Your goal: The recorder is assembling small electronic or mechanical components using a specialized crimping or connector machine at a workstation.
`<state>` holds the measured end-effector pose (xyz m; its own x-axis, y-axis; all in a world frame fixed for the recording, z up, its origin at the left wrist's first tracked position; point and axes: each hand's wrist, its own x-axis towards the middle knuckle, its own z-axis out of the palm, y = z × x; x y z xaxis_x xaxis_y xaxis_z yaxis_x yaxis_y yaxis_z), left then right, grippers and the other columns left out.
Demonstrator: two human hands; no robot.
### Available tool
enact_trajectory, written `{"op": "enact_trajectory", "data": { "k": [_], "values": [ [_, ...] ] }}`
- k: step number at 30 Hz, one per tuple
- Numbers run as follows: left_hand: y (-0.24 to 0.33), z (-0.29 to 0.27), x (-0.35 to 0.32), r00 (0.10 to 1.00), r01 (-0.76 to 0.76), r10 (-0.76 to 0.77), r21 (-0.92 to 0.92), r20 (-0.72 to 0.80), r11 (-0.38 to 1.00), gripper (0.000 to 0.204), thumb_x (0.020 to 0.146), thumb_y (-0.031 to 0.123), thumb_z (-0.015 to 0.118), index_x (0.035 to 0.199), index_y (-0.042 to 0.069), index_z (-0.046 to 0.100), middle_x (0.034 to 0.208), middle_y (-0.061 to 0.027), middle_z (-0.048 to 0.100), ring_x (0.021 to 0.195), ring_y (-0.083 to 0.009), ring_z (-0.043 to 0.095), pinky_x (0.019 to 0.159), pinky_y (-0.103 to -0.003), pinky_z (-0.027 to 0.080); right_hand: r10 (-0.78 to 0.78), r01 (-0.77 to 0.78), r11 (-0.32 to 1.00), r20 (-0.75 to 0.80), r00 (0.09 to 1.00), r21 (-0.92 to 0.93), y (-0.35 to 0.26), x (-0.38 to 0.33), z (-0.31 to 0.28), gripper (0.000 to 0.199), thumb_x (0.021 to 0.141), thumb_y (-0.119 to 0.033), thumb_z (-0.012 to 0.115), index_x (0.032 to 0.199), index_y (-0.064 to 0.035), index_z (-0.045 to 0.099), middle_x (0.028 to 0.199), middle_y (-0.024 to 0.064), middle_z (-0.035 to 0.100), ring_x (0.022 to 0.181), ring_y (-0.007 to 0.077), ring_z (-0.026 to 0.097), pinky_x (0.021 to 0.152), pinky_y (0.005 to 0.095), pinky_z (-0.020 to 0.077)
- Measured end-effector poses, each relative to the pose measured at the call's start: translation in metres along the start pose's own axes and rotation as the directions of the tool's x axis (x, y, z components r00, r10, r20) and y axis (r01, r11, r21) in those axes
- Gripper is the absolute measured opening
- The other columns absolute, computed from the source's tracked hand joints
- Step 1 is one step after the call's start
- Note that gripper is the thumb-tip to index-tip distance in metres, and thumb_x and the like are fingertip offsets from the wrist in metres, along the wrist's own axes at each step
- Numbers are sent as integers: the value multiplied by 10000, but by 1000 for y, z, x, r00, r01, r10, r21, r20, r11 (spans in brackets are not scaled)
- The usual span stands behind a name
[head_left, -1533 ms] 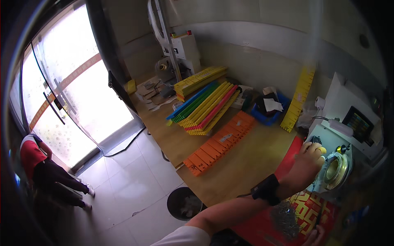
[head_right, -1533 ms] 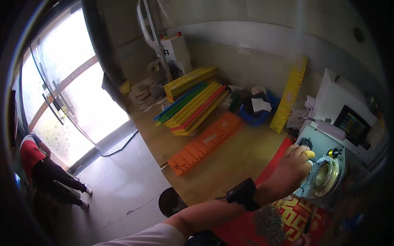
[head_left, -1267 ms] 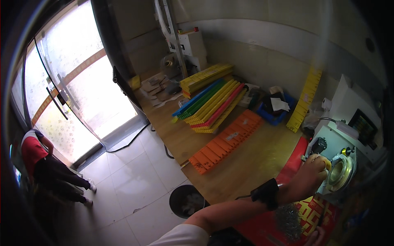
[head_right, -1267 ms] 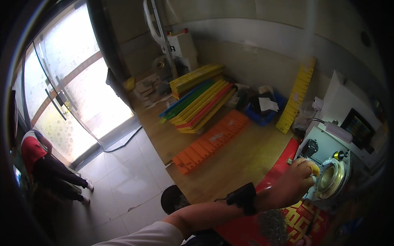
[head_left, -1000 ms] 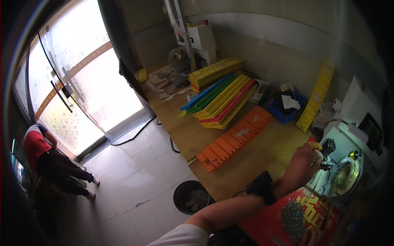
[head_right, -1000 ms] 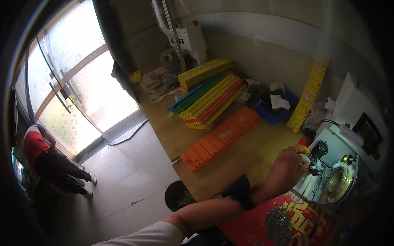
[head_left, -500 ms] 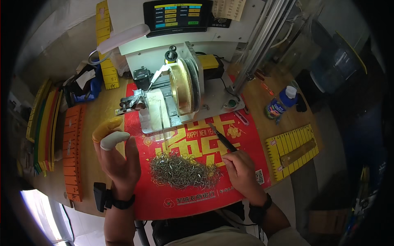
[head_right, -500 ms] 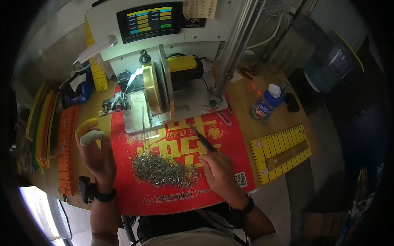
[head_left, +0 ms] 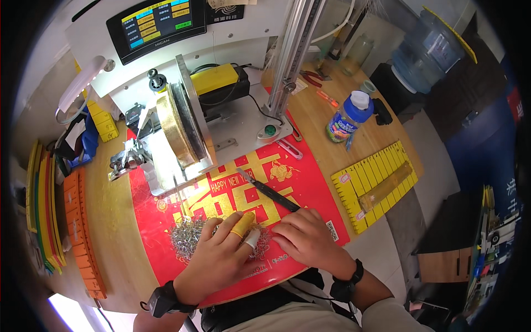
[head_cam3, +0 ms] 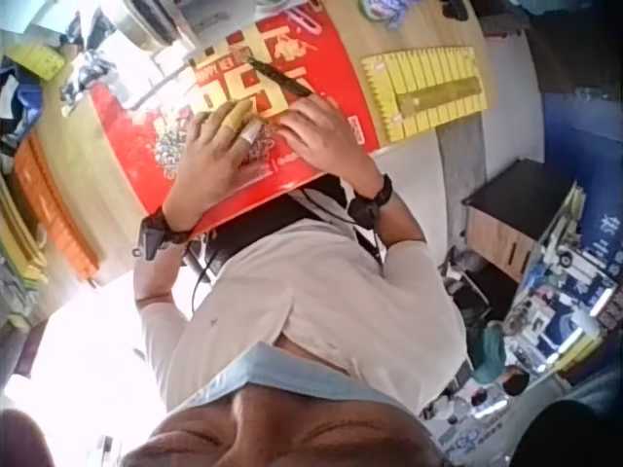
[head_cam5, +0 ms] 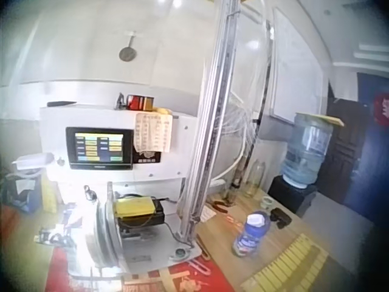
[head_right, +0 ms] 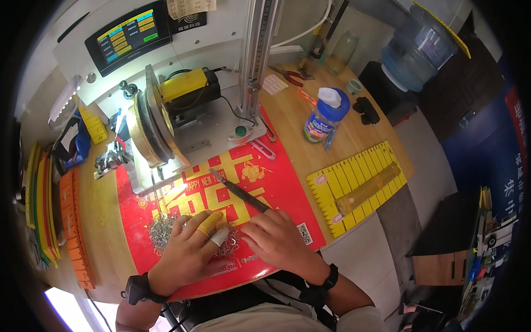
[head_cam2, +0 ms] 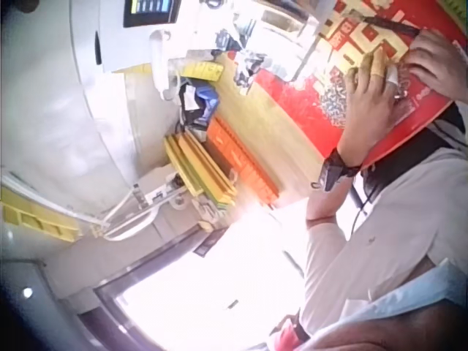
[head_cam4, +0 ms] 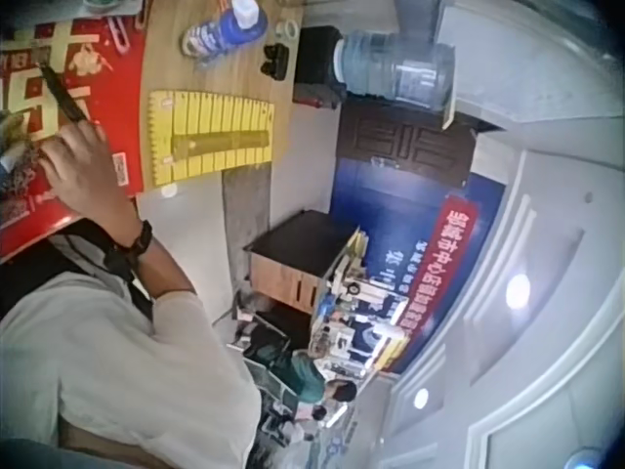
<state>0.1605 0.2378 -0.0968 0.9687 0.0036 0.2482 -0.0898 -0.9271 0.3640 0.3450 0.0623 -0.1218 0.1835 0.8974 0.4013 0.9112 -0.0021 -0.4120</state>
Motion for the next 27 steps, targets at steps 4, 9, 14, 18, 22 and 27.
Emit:
{"op": "enact_trajectory", "data": {
  "k": [4,9,14,18,22,27],
  "values": [
    [2,5,7,990,114,-102,126,-92,986,646,758,350,885,1272,14,683,1401,-178,606,1343,-381,536,1070,-569,398,16,-16,1000,13,1000,15,1,3,7,171,863,-131,798,951,-102,654,895,26,598,857,243,590,756,402,425],
    [4,9,8,993,75,-68,79,-93,994,515,836,341,831,1199,-2,707,1350,-170,648,1327,-364,561,1078,-553,396,14,-14,999,24,1000,-32,-1,4,9,174,846,-94,786,930,-100,634,874,39,576,849,249,585,749,403,422],
    [4,6,6,979,55,-37,84,-199,995,436,808,231,846,1173,27,722,1342,-156,652,1306,-360,573,1044,-535,409,5,-4,1000,-40,999,29,0,2,8,198,839,-75,788,959,-101,633,905,46,605,842,260,599,750,410,426],
    [2,3,5,960,33,-33,-3,-279,999,377,765,128,857,1116,59,735,1329,-161,656,1284,-374,577,1012,-523,420,-72,87,989,-128,989,121,-5,11,11,238,825,-52,789,993,-95,626,946,42,621,842,255,615,745,406,431],
    [0,-1,5,942,56,-75,-69,-328,996,341,763,88,847,1084,76,733,1328,-159,653,1241,-380,588,995,-502,428,-143,155,982,-119,983,103,-12,17,17,277,807,-47,800,1022,-94,633,976,44,632,857,258,631,757,407,450],
    [-5,-8,1,945,61,-140,-262,-297,963,294,785,20,807,1058,81,720,1339,-134,645,1175,-366,591,974,-458,431,-215,228,968,-122,969,106,-18,21,21,296,802,-55,804,1046,-92,641,986,50,627,877,259,648,762,404,485]
  ]
}}
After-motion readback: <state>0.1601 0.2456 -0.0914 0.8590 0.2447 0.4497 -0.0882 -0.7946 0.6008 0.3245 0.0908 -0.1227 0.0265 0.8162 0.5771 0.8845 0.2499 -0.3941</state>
